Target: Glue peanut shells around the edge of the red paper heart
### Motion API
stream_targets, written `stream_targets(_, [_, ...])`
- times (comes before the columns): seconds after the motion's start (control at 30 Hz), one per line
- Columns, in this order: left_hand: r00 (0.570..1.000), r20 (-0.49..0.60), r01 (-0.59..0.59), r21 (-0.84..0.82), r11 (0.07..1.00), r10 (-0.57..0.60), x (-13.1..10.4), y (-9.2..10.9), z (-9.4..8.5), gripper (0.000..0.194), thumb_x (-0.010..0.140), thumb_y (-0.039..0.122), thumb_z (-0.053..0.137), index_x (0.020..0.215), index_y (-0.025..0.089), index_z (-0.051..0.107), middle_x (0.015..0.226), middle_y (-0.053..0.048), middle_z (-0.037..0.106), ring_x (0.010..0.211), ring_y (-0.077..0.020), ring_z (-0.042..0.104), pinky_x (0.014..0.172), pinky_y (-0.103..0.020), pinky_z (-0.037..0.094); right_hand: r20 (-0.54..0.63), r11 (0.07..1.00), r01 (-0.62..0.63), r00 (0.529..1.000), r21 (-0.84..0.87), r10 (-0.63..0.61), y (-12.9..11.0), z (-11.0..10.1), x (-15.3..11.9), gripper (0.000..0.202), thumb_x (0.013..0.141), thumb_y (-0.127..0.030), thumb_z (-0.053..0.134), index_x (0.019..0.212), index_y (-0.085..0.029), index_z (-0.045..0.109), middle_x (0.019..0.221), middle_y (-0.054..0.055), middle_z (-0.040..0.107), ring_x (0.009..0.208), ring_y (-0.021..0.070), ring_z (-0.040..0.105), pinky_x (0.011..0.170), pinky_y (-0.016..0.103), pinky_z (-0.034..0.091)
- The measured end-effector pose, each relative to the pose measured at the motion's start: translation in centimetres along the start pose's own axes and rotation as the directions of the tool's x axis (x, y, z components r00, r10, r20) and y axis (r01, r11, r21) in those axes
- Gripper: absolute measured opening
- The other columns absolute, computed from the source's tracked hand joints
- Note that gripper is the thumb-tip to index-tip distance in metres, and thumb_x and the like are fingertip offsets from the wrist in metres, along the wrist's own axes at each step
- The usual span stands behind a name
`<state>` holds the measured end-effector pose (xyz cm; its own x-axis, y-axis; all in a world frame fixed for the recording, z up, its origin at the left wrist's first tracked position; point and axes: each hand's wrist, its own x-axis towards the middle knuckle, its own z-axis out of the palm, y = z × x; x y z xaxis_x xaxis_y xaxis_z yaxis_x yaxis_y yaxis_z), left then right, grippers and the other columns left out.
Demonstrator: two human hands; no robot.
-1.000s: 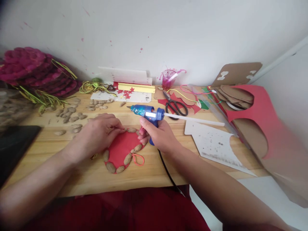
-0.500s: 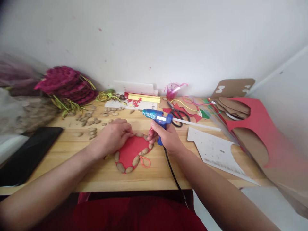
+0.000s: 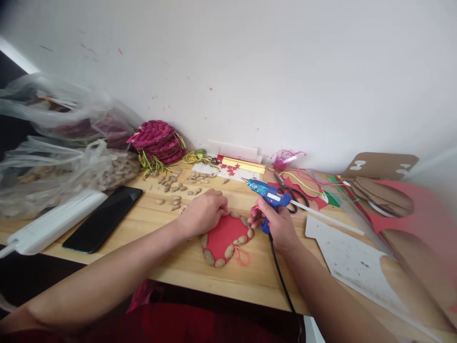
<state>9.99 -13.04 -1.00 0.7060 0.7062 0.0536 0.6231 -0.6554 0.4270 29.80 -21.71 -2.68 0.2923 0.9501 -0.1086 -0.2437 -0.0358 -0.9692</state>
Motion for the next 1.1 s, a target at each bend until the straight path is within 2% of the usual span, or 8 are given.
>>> stream_targets(0.33, [1.000, -0.010, -0.004, 0.027, 1.000, 0.004, -0.1, 0.0, -0.1, 0.012, 0.090, 0.018, 0.060, 0.084, 0.020, 0.071, 0.099, -0.009, 0.072, 0.105, -0.0262, 0.064, 0.084, -0.036, 0.053, 0.019, 0.997, 0.062, 0.998, -0.045, -0.061, 0.4, 0.2, -0.1, 0.035, 0.080, -0.048, 0.084, 0.075, -0.017, 0.069, 0.067, 0.003, 0.068, 0.055, 0.0169, 0.068, 0.046, 0.023, 0.054])
stream_targets(0.5, [1.000, -0.015, 0.015, 0.047, 0.999, -0.014, 0.1, 0.0, 0.2, 0.012, 0.089, 0.019, 0.063, 0.084, 0.020, 0.074, 0.097, -0.008, 0.073, 0.103, -0.0253, 0.065, 0.084, -0.033, 0.052, 0.008, 0.996, 0.075, 0.997, -0.049, -0.075, 0.7, 0.0, 0.1, 0.042, 0.075, -0.055, 0.086, 0.076, -0.017, 0.069, 0.066, 0.003, 0.068, 0.055, 0.0170, 0.068, 0.045, 0.023, 0.053])
stream_targets(0.67, [1.000, -0.019, 0.004, 0.097, 0.995, -0.002, 0.1, 0.0, 0.3, 0.019, 0.092, 0.018, 0.059, 0.086, 0.019, 0.077, 0.096, -0.009, 0.074, 0.102, -0.0262, 0.065, 0.089, -0.034, 0.051, 0.005, 0.996, 0.079, 0.997, -0.029, -0.079, 0.7, 0.2, 0.1, 0.044, 0.070, -0.056, 0.089, 0.074, -0.018, 0.067, 0.064, 0.002, 0.068, 0.053, 0.0158, 0.067, 0.042, 0.022, 0.052])
stream_targets(0.77, [1.000, -0.002, -0.019, 0.132, 0.991, 0.019, -0.1, -0.3, -0.3, 0.026, 0.096, 0.020, 0.055, 0.097, 0.020, 0.081, 0.096, -0.008, 0.077, 0.100, -0.0262, 0.067, 0.089, -0.035, 0.052, 0.004, 0.997, 0.072, 0.997, -0.025, -0.072, 0.6, 0.3, 0.3, 0.047, 0.068, -0.058, 0.090, 0.074, -0.018, 0.067, 0.063, 0.001, 0.067, 0.052, 0.0154, 0.067, 0.041, 0.022, 0.051])
stream_targets(0.87, [0.992, -0.127, -0.001, 0.106, 0.994, 0.015, -0.5, -0.8, -1.2, 0.032, 0.098, 0.020, 0.052, 0.118, 0.020, 0.078, 0.103, -0.009, 0.079, 0.098, -0.0251, 0.068, 0.090, -0.036, 0.053, 0.013, 0.998, 0.062, 0.998, -0.019, -0.062, 0.6, 0.1, 0.4, 0.049, 0.068, -0.061, 0.089, 0.074, -0.018, 0.066, 0.063, 0.001, 0.068, 0.051, 0.0151, 0.067, 0.040, 0.021, 0.051])
stream_targets(0.93, [0.980, -0.173, -0.073, 0.137, 0.988, 0.097, -0.8, -1.0, -1.7, 0.036, 0.097, 0.013, 0.050, 0.116, 0.020, 0.079, 0.104, -0.008, 0.079, 0.099, -0.0252, 0.068, 0.091, -0.037, 0.052, 0.022, 0.999, 0.054, 0.998, -0.006, -0.054, 0.7, 0.0, 0.5, 0.049, 0.068, -0.060, 0.089, 0.074, -0.018, 0.066, 0.062, 0.000, 0.068, 0.051, 0.0152, 0.068, 0.040, 0.021, 0.051])
stream_targets(1.0, [0.975, -0.121, -0.160, 0.188, 0.969, 0.184, -1.2, -0.9, -1.9, 0.038, 0.094, 0.007, 0.049, 0.112, 0.019, 0.080, 0.105, -0.008, 0.079, 0.098, -0.0261, 0.066, 0.092, -0.039, 0.052, 0.027, 0.999, 0.043, 0.999, -0.002, -0.043, 0.8, -0.1, 0.5, 0.048, 0.068, -0.059, 0.089, 0.074, -0.018, 0.066, 0.063, 0.000, 0.068, 0.052, 0.0152, 0.068, 0.040, 0.021, 0.050])
stream_targets(1.1, [0.971, 0.044, -0.238, 0.243, 0.941, 0.234, -1.8, -0.3, -2.0, 0.041, 0.090, 0.002, 0.051, 0.114, 0.021, 0.079, 0.107, -0.008, 0.077, 0.100, -0.0276, 0.064, 0.095, -0.042, 0.052, 0.014, 0.999, 0.033, 0.999, -0.005, -0.033, 0.8, -0.1, 0.6, 0.049, 0.068, -0.060, 0.089, 0.074, -0.017, 0.067, 0.064, 0.001, 0.069, 0.052, 0.0149, 0.068, 0.040, 0.021, 0.051])
